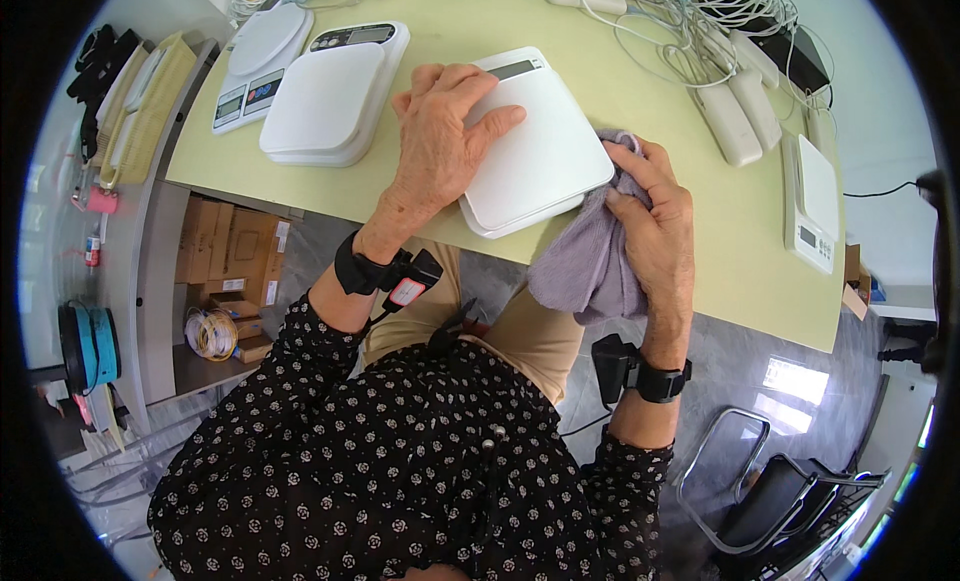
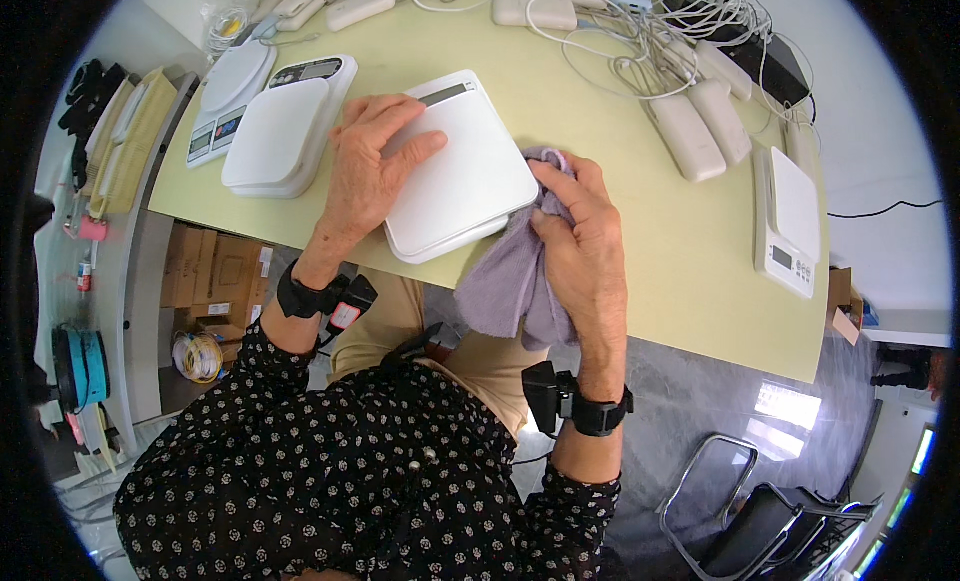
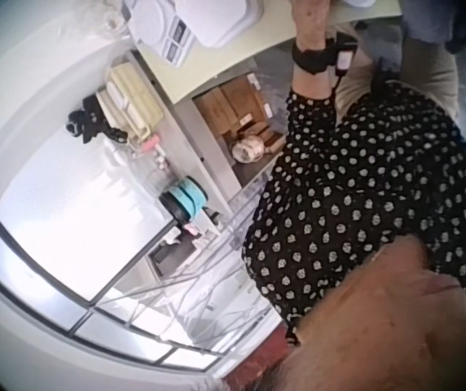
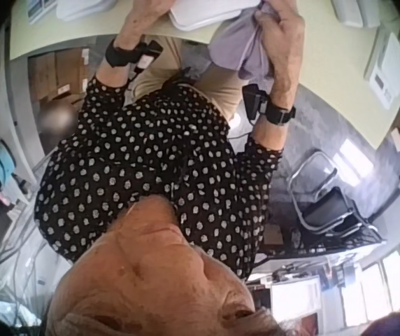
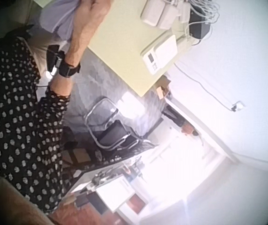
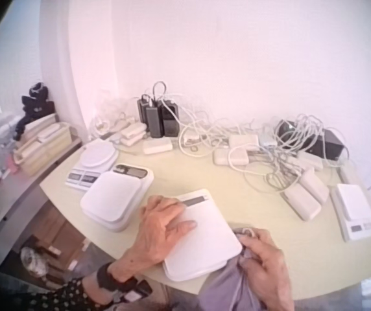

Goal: The person wipes a white digital scale with a purple cloth. They clean the top surface, sides, and bottom of the scale, turning it over to reach all areas. The scale is handled one at a time and remains on the table throughout.

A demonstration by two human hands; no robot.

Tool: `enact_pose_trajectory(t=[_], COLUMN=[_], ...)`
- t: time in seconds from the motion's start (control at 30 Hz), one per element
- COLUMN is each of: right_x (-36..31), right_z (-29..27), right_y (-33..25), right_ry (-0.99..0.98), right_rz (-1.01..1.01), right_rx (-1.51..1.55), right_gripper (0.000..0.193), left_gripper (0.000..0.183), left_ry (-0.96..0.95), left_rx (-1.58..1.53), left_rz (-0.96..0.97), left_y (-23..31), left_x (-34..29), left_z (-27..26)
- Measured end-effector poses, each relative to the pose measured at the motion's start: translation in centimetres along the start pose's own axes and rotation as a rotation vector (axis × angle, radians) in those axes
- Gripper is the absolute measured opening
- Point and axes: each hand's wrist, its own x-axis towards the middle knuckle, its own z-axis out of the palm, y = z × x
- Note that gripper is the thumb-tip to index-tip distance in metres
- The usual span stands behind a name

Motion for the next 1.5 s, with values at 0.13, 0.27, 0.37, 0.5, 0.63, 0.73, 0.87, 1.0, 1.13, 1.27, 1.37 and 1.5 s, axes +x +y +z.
enact_pose_trajectory(t=[0.13,0.27,0.37,0.5,0.63,0.73,0.87,1.0,1.13,1.27,1.37,1.5], right_x=[0.0,-1.1,-1.7,-2.5,-3.0,-2.7,-1.5,-0.8,-1.8,-2.8,-2.4,-1.2], right_z=[0.8,2.2,3.7,5.0,5.6,5.2,4.1,4.3,6.1,6.8,5.8,4.6], right_y=[-0.6,-1.5,-1.7,-1.9,-2.3,-2.2,-1.6,-1.4,-2.0,-2.4,-2.1,-1.4], right_ry=[0.187,0.354,0.43,0.484,0.468,0.473,0.475,0.522,0.529,0.508,0.499,0.521], right_rz=[0.153,0.09,0.046,0.022,0.026,0.009,0.056,0.048,-0.03,-0.032,-0.049,-0.019], right_rx=[0.01,-0.255,-0.336,-0.352,-0.332,-0.33,-0.342,-0.351,-0.439,-0.393,-0.4,-0.412], right_gripper=[0.038,0.023,0.014,0.011,0.01,0.011,0.011,0.011,0.007,0.007,0.008,0.009], left_gripper=[0.042,0.042,0.043,0.043,0.044,0.044,0.043,0.044,0.046,0.047,0.047,0.047], left_ry=[0.004,0.01,0.01,0.031,0.031,0.007,-0.016,-0.004,0.013,0.022,0.003,-0.012], left_rx=[0.013,0.045,0.096,0.074,0.078,0.061,0.055,0.123,0.149,0.153,0.128,0.112], left_rz=[-0.018,-0.057,-0.087,-0.063,-0.024,0.013,0.043,0.033,0.011,0.031,0.048,0.067], left_y=[0.1,0.3,0.4,0.4,0.1,-0.3,-0.5,-0.3,-0.1,-0.1,-0.3,-0.6], left_x=[0.1,0.1,0.0,-0.1,-0.1,0.0,0.2,0.2,0.2,0.0,0.0,0.1], left_z=[0.1,0.3,0.2,0.5,0.6,0.3,0.1,0.5,0.9,1.0,0.7,0.5])
